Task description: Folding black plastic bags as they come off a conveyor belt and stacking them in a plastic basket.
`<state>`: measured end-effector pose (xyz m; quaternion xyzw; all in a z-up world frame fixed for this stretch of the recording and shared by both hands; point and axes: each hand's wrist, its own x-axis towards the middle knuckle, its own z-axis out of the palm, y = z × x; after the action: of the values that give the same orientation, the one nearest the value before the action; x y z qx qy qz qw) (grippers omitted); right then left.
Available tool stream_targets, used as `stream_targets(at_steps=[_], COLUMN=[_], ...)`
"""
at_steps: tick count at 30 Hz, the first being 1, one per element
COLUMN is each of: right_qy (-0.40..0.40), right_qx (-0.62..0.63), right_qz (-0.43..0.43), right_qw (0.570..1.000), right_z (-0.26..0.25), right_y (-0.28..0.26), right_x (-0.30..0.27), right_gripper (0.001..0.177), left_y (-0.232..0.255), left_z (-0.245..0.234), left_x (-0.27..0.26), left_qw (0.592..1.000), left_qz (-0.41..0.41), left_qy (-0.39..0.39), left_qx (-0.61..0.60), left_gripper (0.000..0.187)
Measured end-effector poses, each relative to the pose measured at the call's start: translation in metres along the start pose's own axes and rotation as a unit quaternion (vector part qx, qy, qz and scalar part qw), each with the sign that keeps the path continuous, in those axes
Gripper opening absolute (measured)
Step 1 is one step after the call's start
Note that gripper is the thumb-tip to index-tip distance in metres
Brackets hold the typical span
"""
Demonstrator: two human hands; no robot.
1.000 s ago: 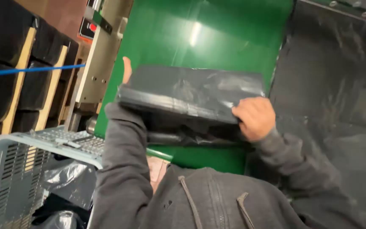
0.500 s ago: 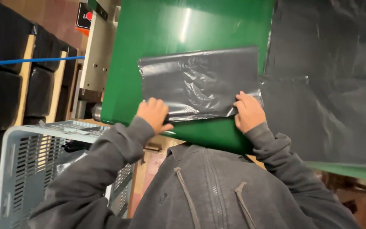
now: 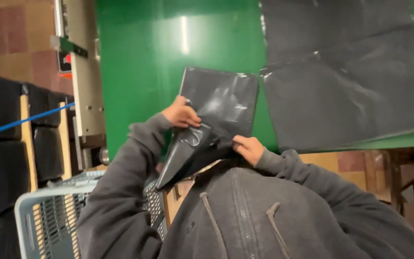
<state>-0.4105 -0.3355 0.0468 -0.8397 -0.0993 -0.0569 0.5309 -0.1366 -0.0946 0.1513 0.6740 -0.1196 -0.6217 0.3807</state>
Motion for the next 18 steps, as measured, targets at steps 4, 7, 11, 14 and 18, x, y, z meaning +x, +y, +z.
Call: stream_targets(at_steps=[4, 7, 11, 14, 18], right_qy=[0.169, 0.204, -0.003, 0.077, 0.092], right_qx=[0.304, 0.534, 0.418, -0.194, -0.529], right_qz=[0.366, 0.394, 0.270, 0.162, -0.004], right_qw=[0.863, 0.720, 0.867, 0.964, 0.844], right_z=[0.004, -0.009, -0.137, -0.270, -0.412], right_y=[0.090, 0.077, -0.014, 0.014, 0.101], right_x=[0.005, 0.010, 0.035, 0.047, 0.055], right_gripper=[0.029, 0.033, 0.036, 0.048, 0.084], left_y=[-0.097, -0.094, -0.113, -0.054, 0.136], left_z=[-0.047, -0.030, -0.062, -0.043, 0.069], left_x=[0.047, 0.024, -0.001, -0.031, 0.003], left_qw=[0.948, 0.969, 0.919, 0.780, 0.700], left_qz=[0.023, -0.038, -0.146, -0.268, -0.147], left_qy=[0.044, 0.213, 0.269, 0.381, 0.418], left_qx=[-0.314, -0.118, 0.248, 0.418, 0.560], left_gripper=[0.090, 0.055, 0.059, 0.066, 0.061])
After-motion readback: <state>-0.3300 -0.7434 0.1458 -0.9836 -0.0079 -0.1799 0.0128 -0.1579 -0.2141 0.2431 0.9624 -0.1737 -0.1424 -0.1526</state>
